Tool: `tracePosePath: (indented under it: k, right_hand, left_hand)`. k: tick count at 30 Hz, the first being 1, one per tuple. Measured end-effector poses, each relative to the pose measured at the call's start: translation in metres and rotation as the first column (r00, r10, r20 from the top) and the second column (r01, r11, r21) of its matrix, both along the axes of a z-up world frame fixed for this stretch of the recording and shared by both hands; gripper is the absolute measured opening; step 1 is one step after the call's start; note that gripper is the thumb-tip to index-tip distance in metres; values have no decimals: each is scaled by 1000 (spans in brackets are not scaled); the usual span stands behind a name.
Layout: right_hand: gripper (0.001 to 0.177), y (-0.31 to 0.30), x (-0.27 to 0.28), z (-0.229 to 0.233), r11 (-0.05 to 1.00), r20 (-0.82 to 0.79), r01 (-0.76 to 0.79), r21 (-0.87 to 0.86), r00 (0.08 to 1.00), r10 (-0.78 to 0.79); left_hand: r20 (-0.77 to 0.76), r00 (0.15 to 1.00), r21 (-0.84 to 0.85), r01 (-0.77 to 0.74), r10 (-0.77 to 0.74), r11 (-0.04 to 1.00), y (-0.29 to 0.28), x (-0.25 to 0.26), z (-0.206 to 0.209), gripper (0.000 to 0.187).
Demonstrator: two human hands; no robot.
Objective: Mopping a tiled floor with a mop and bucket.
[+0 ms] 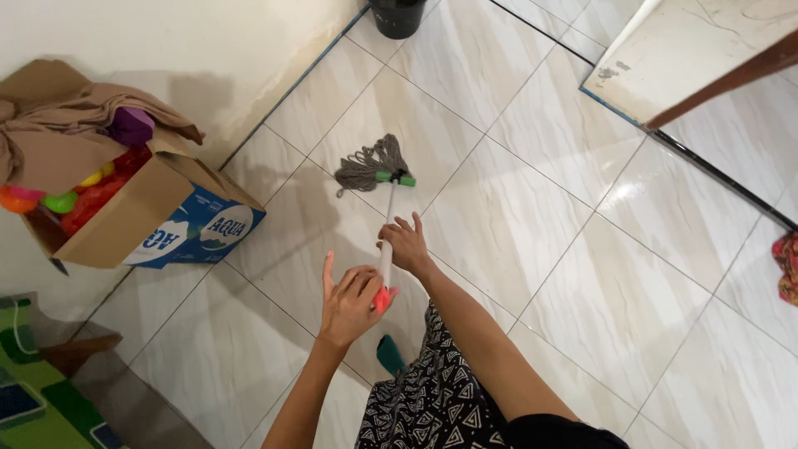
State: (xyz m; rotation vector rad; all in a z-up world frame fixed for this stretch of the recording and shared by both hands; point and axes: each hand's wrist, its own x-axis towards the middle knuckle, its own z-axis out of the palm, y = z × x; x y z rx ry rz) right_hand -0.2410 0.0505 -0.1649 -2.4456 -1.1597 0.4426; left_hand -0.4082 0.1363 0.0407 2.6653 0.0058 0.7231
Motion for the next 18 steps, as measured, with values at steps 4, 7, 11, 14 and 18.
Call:
tracePosePath:
  k: [4,7,11,14,18]
  right_hand:
    - [17,-26,-14,-4,990,110,92,110,988,-104]
    - [13,-46,-21,5,978,105,166,126,978,-180]
    - [19,-74,-28,10,945,251,240,222,922,-294]
    - [18,-107,-37,0,929,275,328,172,890,-365]
    - [21,-158,-56,-18,878,250,478,-28,854,-456]
  left_hand:
    - [-2,997,-49,80,-80,996,0,-7,-3,30]
    - [-1,989,-89,145,-146,985,4,-6,1,32]
    - [-21,978,-151,202,-208,968,7,1,4,36]
    - [-69,965,-209,234,-253,950,1,5,-9,36]
    - [-231,916,-312,250,-328,917,-15,7,-46,37]
